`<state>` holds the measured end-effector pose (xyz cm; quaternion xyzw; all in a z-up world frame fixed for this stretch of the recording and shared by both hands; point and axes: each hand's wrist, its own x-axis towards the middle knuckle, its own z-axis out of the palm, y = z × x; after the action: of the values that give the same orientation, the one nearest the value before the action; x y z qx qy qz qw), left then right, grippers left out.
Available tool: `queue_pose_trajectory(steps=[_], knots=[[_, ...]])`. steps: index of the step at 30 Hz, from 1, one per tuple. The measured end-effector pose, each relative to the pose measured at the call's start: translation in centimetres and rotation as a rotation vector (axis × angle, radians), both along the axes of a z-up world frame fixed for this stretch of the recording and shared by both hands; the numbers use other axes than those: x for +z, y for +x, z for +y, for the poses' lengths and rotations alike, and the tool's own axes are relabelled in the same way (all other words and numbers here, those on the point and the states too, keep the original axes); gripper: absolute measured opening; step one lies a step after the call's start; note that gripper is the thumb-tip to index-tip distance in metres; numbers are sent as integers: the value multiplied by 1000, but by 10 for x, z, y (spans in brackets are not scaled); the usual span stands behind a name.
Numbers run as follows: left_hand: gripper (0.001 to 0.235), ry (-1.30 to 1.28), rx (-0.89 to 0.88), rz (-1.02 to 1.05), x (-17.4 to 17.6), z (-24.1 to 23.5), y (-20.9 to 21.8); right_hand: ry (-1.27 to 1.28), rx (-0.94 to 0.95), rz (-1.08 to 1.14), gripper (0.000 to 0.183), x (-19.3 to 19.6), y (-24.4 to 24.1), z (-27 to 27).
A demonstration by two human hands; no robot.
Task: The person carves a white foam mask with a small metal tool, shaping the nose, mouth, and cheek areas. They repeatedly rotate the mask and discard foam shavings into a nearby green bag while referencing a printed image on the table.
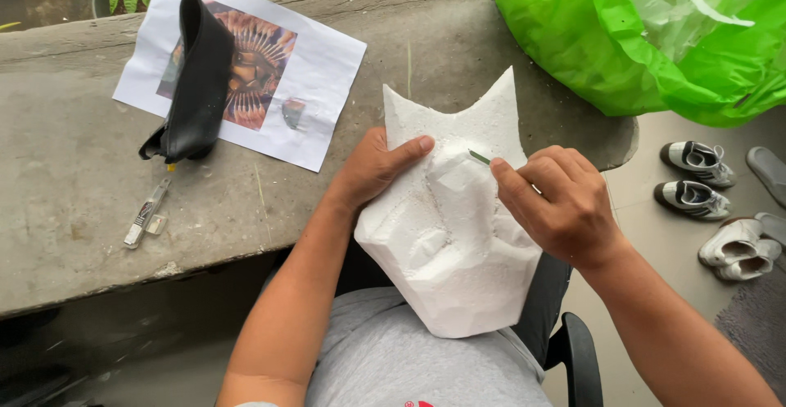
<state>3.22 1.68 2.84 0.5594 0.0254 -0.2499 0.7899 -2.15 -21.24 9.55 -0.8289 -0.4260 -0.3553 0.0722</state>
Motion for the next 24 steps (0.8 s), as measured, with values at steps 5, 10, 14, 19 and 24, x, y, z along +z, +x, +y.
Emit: queue_pose_trajectory(steps=[5, 10, 14, 19, 24], knots=[[29, 37, -50, -41, 2, 3, 12, 2, 7, -7, 11, -4, 4, 8], [27, 12, -55, -46, -3, 1, 11, -23, 39, 39, 9, -10, 2, 9], [26, 10, -70, -74, -9, 3, 14, -62, 45, 43, 8, -10, 3, 9], [25, 27, -75, -80, -13, 4, 17, -81, 21, 30, 11, -12, 4, 8], [26, 27, -90, -86, -16, 4, 18, -81, 24, 26, 12, -9, 3, 12]])
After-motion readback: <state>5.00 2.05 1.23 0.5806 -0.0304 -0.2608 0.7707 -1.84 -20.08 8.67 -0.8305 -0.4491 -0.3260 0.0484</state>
